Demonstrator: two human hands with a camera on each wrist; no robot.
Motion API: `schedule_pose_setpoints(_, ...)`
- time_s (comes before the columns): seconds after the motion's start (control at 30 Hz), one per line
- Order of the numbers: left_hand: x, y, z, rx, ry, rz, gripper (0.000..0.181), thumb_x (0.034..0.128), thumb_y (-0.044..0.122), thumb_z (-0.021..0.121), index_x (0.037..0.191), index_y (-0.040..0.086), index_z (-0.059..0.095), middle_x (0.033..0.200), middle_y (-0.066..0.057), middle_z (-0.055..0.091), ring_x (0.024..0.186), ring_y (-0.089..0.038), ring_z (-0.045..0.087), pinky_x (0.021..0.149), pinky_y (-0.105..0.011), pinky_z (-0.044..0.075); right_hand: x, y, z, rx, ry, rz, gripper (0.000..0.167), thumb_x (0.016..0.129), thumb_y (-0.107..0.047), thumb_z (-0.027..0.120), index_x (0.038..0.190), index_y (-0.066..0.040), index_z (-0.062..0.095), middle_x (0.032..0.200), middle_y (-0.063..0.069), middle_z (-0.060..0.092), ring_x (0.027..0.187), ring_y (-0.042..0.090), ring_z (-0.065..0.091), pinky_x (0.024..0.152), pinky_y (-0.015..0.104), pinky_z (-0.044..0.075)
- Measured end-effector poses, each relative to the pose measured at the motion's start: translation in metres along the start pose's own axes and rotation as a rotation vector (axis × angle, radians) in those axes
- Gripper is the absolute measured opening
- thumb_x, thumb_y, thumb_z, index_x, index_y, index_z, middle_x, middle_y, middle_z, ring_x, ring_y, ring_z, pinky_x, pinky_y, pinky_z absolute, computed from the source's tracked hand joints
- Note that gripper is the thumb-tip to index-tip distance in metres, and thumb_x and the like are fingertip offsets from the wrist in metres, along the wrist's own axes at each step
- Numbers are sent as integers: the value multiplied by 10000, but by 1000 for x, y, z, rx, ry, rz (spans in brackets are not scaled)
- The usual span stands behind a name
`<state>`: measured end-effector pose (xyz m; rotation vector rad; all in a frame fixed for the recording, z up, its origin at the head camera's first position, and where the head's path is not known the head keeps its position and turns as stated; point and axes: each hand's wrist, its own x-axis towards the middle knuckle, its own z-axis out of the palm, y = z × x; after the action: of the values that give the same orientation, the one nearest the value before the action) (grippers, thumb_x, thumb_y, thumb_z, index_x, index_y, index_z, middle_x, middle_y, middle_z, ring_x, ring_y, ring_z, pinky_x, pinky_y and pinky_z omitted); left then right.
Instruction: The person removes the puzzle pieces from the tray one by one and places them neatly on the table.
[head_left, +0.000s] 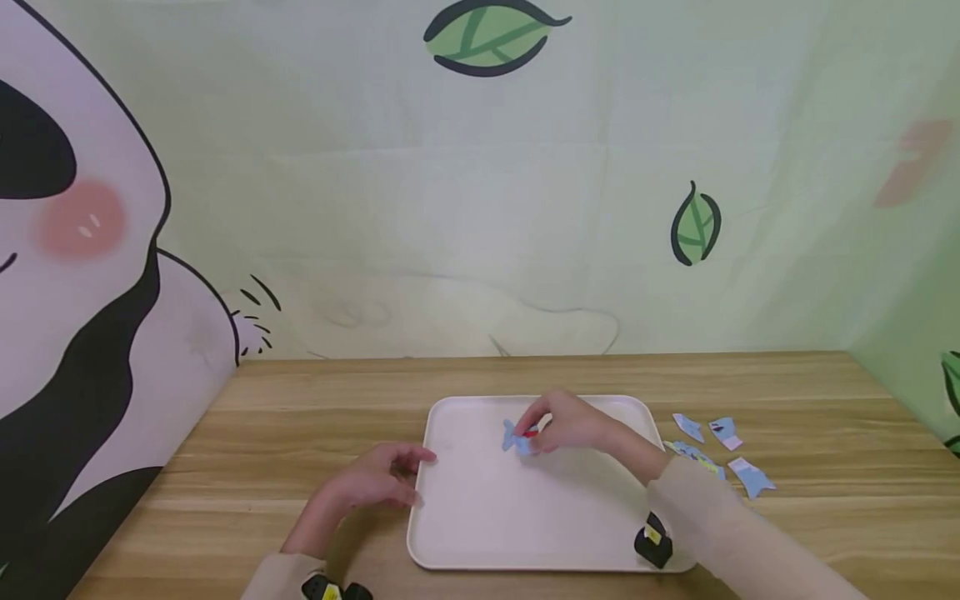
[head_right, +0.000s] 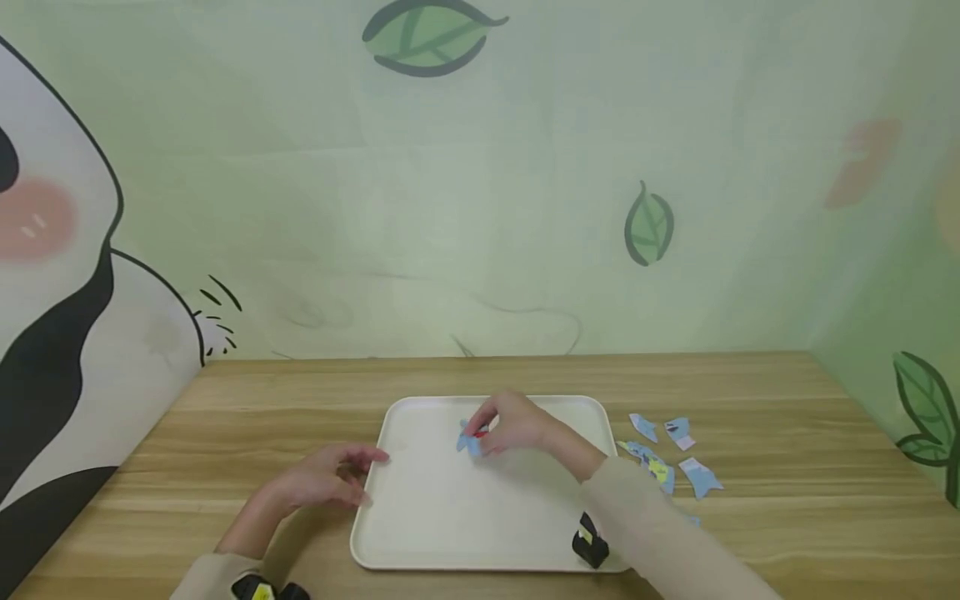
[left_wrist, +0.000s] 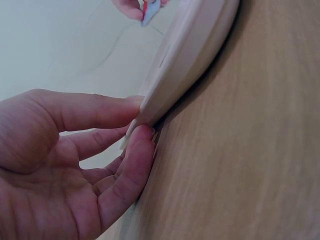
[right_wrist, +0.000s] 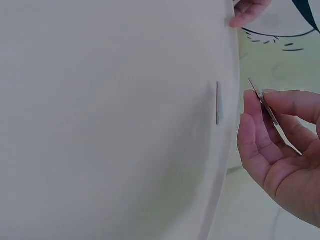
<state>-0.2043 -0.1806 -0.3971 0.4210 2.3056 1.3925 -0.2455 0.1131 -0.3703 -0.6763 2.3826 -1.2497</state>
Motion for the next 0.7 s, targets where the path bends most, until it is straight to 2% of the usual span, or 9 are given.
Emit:
schedule_pose_setpoints(0.23, 1, 0, 0, -6, -1, -2, 511, 665, -63, 700, 1152, -64, 541, 984, -117, 488, 892, -227, 455, 619, -288, 476, -19, 12, -28, 74, 74, 52, 244, 732, 1, 655, 975, 27, 664, 947, 100, 630, 705, 157, 599, 661, 283, 506)
schedule_pose_setpoints(0.5, -1, 0, 0, -5, 2, -15, 503, 673, -53, 705, 1151, -53, 547, 977, -108, 484, 889, -228, 456, 610, -284, 475, -45, 29, -56, 153, 171, 125, 319, 747, -16, 658, 1051, 74, 616, 986, 123, 611, 765, 154, 592, 708, 308, 522)
schedule_pose_setpoints(0.7, -2, -3, -1, -6, 0, 17, 505, 663, -58, 701, 1143, -73, 543, 958, -106, 480, 883, -225, 450, 593, -259, 468, -66, 38, -73, 127, 216, 164, 380, 763, -72, 654, 1116, 56, 591, 1082, 151, 576, 831, 159, 553, 742, 300, 500)
